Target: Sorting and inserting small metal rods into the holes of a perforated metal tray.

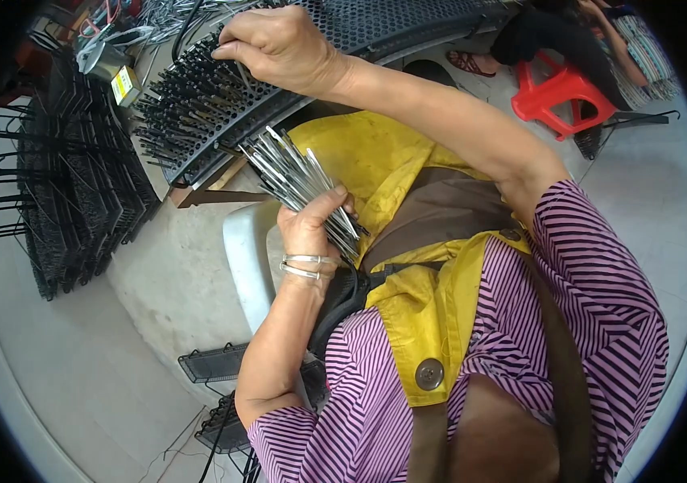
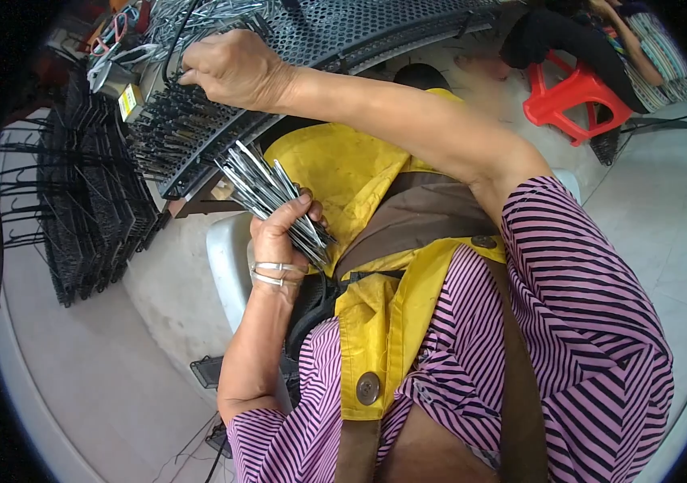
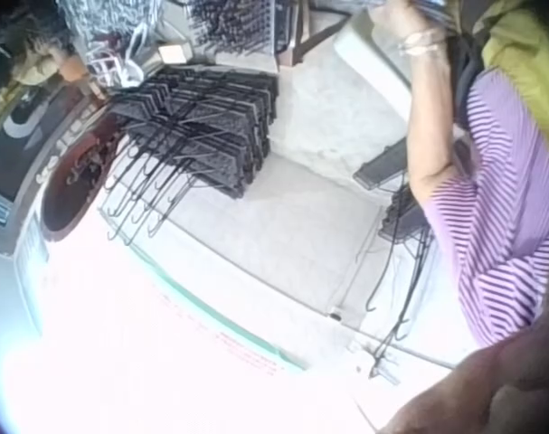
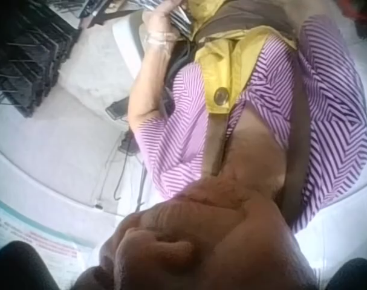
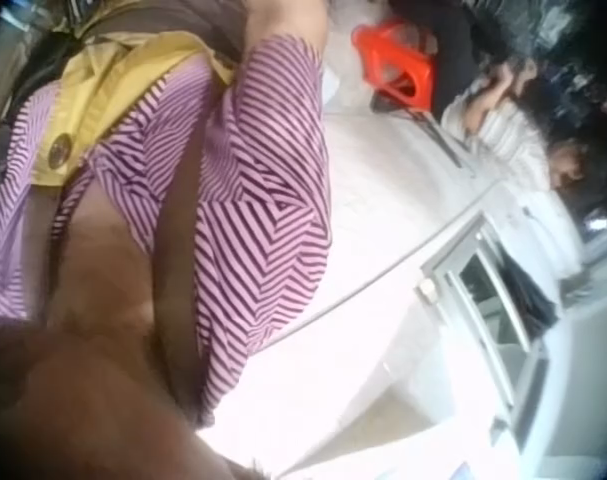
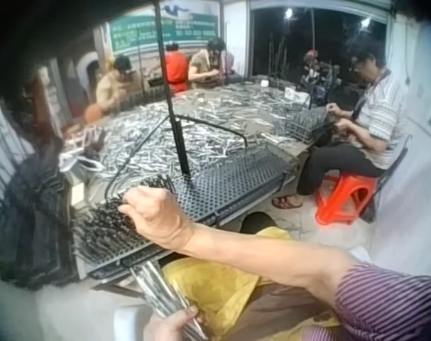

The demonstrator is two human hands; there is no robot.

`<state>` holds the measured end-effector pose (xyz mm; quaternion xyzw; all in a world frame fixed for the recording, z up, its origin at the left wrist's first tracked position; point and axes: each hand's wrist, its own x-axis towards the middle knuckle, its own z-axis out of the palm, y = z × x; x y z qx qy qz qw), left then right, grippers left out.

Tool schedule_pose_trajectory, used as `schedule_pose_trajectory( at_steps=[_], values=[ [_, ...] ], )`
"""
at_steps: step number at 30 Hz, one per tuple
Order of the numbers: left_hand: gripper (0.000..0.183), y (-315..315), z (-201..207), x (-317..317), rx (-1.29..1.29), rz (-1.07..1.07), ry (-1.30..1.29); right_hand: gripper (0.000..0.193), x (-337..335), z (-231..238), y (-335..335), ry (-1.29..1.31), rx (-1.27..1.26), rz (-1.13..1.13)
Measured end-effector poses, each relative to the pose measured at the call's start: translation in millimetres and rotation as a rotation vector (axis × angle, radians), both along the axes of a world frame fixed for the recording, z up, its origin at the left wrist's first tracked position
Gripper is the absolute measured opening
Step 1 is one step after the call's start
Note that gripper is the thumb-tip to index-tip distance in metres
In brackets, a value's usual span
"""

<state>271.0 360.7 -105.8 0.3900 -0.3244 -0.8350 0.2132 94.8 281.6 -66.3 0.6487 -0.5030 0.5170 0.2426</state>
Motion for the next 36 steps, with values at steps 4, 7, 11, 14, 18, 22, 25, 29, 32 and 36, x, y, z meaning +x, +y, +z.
schedule_pose_trajectory(
  at_steps=[4, 7, 11, 14, 18, 22, 25, 29, 32, 36],
  values=[
    [0.013, 0.1, 0.8, -0.2, 0.007, -0.002, -0.009, 0.018, 1.9, 4.3, 2.9, 0.011, -0.059, -0.002],
    [0.014, 1.1, 1.0, 0.2, 0.013, 0.008, 0.0, 0.017, 2.5, 2.4, 0.9, -0.018, -0.071, 0.018],
    [0.014, 1.6, -0.7, -1.4, 0.008, 0.008, 0.02, 0.011, -0.5, -9.2, 1.1, 0.12, 0.056, -0.016],
    [0.014, 0.5, -1.3, -1.8, 0.009, 0.001, 0.018, 0.014, 8.4, -26.0, 6.1, 0.215, 0.301, -0.102],
    [0.015, -1.1, -0.5, -2.6, 0.014, -0.009, 0.03, 0.016, 12.8, -24.6, 22.8, 0.109, 0.481, -0.091],
    [0.016, -1.9, -0.4, -1.0, 0.015, -0.023, 0.09, 0.018, 16.2, -3.0, 59.2, -0.501, 0.845, 0.178],
    [0.018, -1.7, 1.0, 0.1, 0.016, -0.056, 0.149, 0.015, 12.0, -1.8, 77.3, -0.938, 1.119, 0.457],
    [0.019, -1.1, -1.6, -2.6, -0.013, -0.083, 0.14, 0.012, 6.4, -2.2, 85.6, -0.968, 1.046, 0.395],
    [0.019, -2.1, -5.9, -2.3, -0.043, -0.08, 0.115, 0.01, -3.8, 1.8, 80.2, -0.999, 0.817, 0.277],
    [0.017, -3.0, -5.8, -2.3, -0.024, -0.062, 0.077, 0.01, -13.6, 5.2, 61.0, -0.925, 0.514, 0.172]
  ],
)
